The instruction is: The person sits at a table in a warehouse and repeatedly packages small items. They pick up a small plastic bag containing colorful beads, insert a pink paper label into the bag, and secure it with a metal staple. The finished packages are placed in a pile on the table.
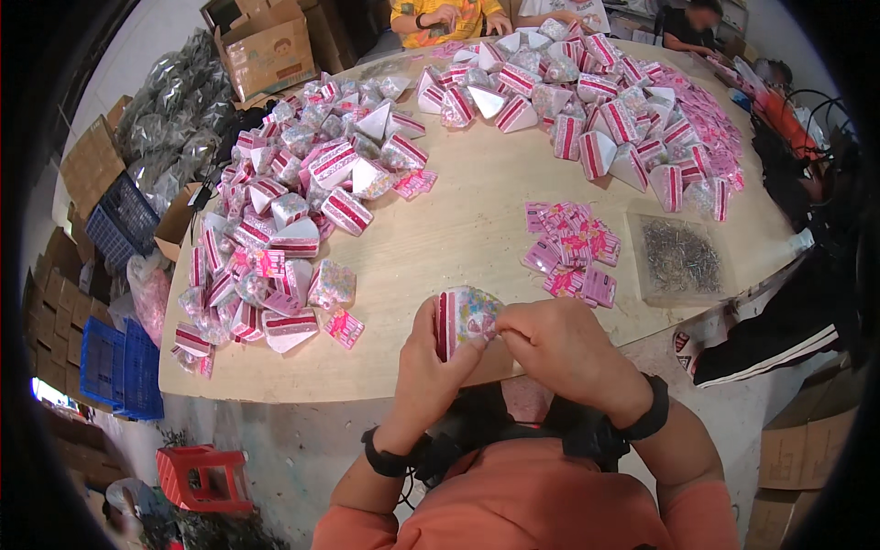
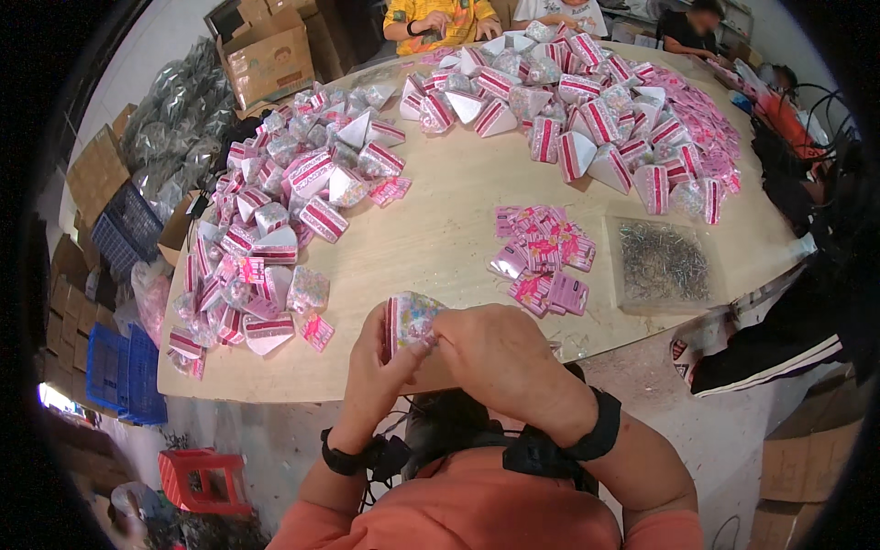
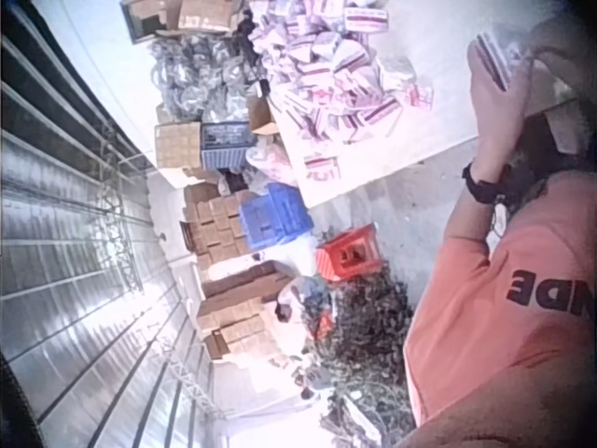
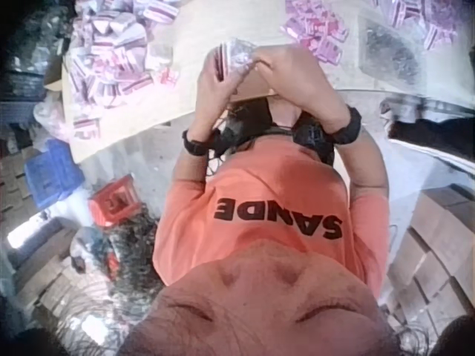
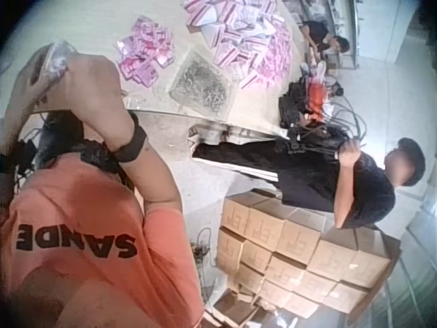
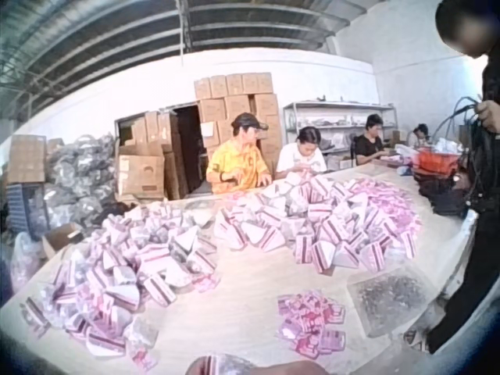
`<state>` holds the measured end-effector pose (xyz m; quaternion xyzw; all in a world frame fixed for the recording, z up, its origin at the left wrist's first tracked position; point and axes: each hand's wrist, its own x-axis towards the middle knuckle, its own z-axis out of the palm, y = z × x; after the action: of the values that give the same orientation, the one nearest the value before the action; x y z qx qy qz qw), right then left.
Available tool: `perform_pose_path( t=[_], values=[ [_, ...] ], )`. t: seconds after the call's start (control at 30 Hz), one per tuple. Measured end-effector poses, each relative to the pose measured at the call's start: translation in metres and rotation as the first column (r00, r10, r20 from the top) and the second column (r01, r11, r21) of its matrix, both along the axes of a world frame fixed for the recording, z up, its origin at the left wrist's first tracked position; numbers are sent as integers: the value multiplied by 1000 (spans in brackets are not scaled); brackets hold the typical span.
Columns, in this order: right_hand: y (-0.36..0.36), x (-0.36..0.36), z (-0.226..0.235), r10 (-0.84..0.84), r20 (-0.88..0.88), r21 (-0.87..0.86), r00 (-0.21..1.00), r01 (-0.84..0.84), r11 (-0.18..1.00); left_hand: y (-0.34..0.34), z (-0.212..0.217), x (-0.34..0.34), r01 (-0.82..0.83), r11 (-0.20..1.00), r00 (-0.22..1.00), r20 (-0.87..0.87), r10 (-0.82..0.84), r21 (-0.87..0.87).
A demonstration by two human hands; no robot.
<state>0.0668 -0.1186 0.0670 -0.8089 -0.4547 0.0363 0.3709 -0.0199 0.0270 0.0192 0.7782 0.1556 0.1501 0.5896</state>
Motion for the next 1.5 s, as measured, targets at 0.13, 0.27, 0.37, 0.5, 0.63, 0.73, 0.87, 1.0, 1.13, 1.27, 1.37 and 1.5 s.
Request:
perform_pose_path(
  t=[0.13,0.27,0.37,0.5,0.63,0.73,0.87,1.0,1.13,1.27,1.37,1.5],
  values=[
    [2,2,0,25,-56,48,998,-22,999,3,2,-2,29,1000,999,-39,-29,-4],
    [0,5,3,61,-244,104,968,-37,994,2,11,-3,54,964,988,-125,-89,-259],
    [0,5,3,64,-270,123,961,-32,992,0,13,-3,64,936,989,-102,-105,-345],
    [2,4,1,61,-271,145,961,-22,989,1,13,-4,83,916,986,-103,-134,-393],
    [2,2,6,37,-348,107,937,1,994,4,9,-5,90,903,978,-132,-159,-419],
    [2,2,5,40,-333,110,942,-3,994,4,9,-5,90,901,977,-138,-163,-425],
    [3,1,4,28,-238,96,971,-5,995,2,9,-5,73,918,983,-125,-132,-389],
    [2,0,0,3,-152,65,988,7,998,0,12,-4,56,939,986,-128,-105,-341],
    [3,-1,-2,6,-83,75,997,0,997,0,11,-3,44,950,988,-126,-87,-309],
    [4,0,-3,21,-93,125,995,-9,992,1,11,-3,38,917,981,-160,-110,-398],
    [4,0,-2,20,-87,127,996,-9,992,2,9,-2,41,909,980,-161,-117,-415],
    [4,-1,-1,11,-71,97,997,-4,995,3,9,-3,43,909,981,-155,-117,-414]
  ],
)
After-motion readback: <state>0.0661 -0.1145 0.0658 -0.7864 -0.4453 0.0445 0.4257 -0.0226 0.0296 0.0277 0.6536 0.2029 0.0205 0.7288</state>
